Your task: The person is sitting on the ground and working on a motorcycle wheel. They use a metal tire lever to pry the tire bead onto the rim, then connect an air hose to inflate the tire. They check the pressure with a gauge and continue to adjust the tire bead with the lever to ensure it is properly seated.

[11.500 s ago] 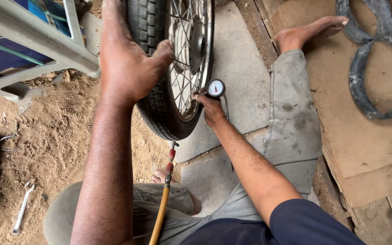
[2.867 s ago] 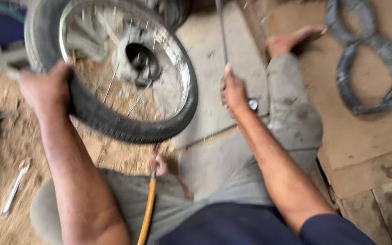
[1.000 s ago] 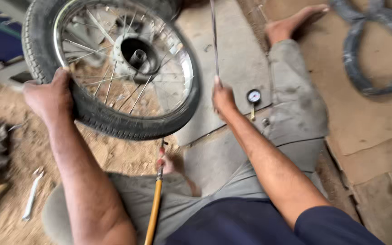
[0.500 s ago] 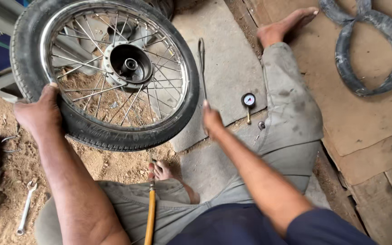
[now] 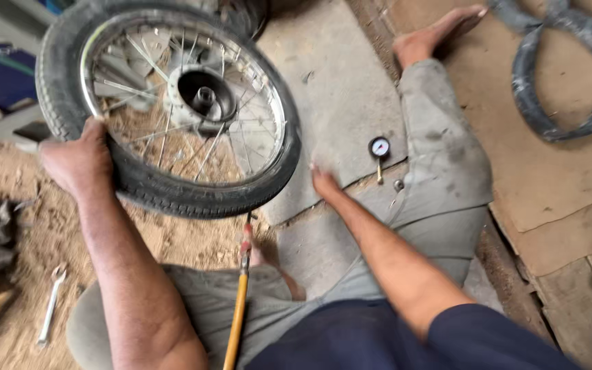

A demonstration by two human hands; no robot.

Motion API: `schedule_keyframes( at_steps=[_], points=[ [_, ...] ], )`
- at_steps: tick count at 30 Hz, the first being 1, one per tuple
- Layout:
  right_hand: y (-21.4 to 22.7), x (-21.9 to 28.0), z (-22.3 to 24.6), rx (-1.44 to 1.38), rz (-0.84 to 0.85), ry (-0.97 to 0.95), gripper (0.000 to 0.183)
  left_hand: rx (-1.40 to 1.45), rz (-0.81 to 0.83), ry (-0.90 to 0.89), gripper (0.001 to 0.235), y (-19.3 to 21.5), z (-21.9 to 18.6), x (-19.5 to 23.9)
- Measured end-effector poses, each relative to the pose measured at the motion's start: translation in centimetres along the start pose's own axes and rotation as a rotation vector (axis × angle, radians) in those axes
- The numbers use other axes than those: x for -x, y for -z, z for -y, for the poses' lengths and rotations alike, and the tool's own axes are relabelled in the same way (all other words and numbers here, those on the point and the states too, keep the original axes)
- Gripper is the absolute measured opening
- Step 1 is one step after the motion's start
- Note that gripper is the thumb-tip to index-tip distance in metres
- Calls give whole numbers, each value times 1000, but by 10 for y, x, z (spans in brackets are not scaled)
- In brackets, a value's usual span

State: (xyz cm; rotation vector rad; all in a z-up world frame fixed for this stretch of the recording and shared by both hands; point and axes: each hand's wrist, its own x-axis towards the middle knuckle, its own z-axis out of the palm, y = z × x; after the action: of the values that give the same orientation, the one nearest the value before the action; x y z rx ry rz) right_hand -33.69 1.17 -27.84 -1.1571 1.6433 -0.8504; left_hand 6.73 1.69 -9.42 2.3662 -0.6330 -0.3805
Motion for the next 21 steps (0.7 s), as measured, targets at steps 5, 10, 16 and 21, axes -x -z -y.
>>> schedule_keyframes(
  at_steps=[5,10,16,21],
  points=[
    [2,-21,2,-8,120,-63,59,-152,-96,-77,65,10,15,8],
    [48,-98,89,-188,-120,392,58,36,-18,36,55,-2,6,0],
    [-13,8,-40,86,-21,-91,61,-88,-85,20,68,-1,5,-2],
    [-9,-19,-16,75,40,-505,54,18,-62,-45,59,9,3,10]
  ],
)
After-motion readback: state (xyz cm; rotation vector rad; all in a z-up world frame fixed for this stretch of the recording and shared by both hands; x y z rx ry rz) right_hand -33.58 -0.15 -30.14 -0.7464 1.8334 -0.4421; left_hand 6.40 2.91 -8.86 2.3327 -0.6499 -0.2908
